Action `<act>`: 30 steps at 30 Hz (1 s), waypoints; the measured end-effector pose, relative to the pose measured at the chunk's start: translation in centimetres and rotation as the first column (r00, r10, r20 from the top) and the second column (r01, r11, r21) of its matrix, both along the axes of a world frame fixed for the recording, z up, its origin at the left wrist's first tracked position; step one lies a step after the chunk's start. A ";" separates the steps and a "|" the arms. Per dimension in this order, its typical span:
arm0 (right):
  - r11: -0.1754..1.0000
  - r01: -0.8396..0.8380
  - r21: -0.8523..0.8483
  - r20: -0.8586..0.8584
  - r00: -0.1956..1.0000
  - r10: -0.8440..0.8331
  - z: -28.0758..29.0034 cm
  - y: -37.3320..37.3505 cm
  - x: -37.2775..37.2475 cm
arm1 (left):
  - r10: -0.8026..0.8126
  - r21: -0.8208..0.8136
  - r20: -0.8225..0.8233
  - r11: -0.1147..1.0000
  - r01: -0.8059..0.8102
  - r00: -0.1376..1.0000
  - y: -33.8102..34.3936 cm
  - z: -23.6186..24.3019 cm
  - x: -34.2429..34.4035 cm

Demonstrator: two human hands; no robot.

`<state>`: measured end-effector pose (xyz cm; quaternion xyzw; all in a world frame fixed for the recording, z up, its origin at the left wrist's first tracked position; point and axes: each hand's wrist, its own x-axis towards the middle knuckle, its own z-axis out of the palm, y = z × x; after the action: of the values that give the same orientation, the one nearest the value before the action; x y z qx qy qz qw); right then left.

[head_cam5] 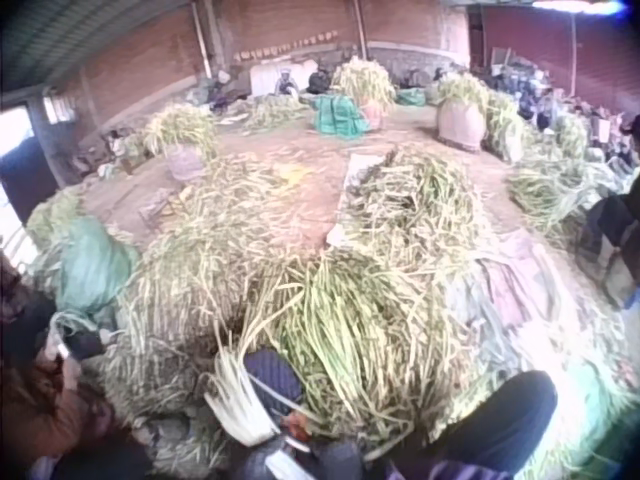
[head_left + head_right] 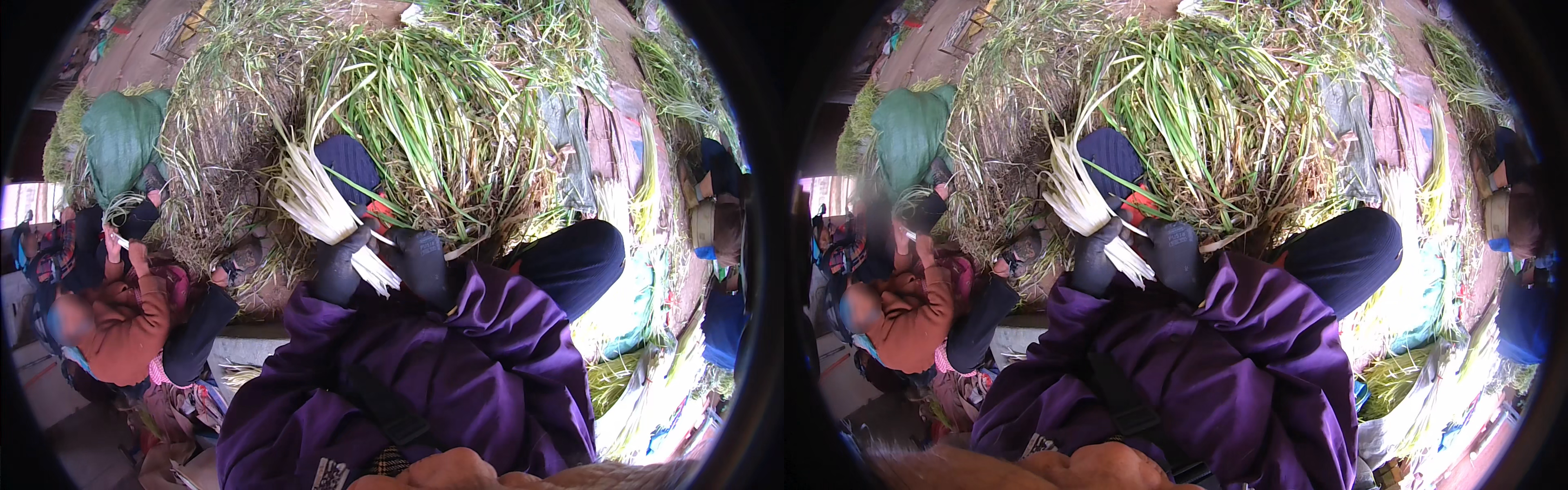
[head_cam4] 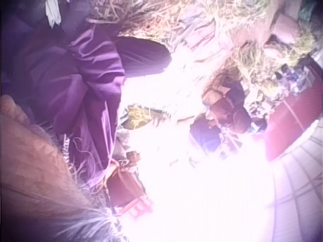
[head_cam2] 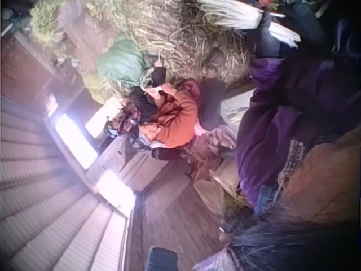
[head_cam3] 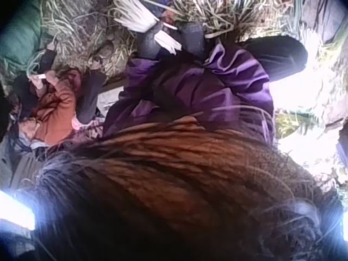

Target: The person sits cross-legged and repeatedly pulls green plant stalks from a large pile, strips the white bases, and discards the green tops. The process is continuous and repetitive, with no visible final destination for the processed parts.

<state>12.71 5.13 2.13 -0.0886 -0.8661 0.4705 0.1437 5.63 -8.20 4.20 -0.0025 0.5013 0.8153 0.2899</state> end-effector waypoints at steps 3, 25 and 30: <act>0.992 -0.064 0.107 0.094 0.994 0.054 -1.1 1.1 1.6 | 0.054 0.000 0.084 0.999 -0.055 0.995 0.4 -0.4 -0.2; 0.968 -0.014 -0.251 0.220 0.973 0.071 3.9 3.5 2.6 | -0.036 0.252 0.013 0.967 0.032 0.999 0.4 0.6 -3.1; 0.977 -0.019 -0.210 0.072 0.997 0.035 4.4 2.6 1.9 | -0.039 0.121 -0.012 0.992 0.040 0.999 0.4 0.9 -2.4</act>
<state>14.57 7.72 6.56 -0.1091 -0.8176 0.5574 0.0943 3.18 -7.80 5.12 0.0292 0.4521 0.8384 0.3032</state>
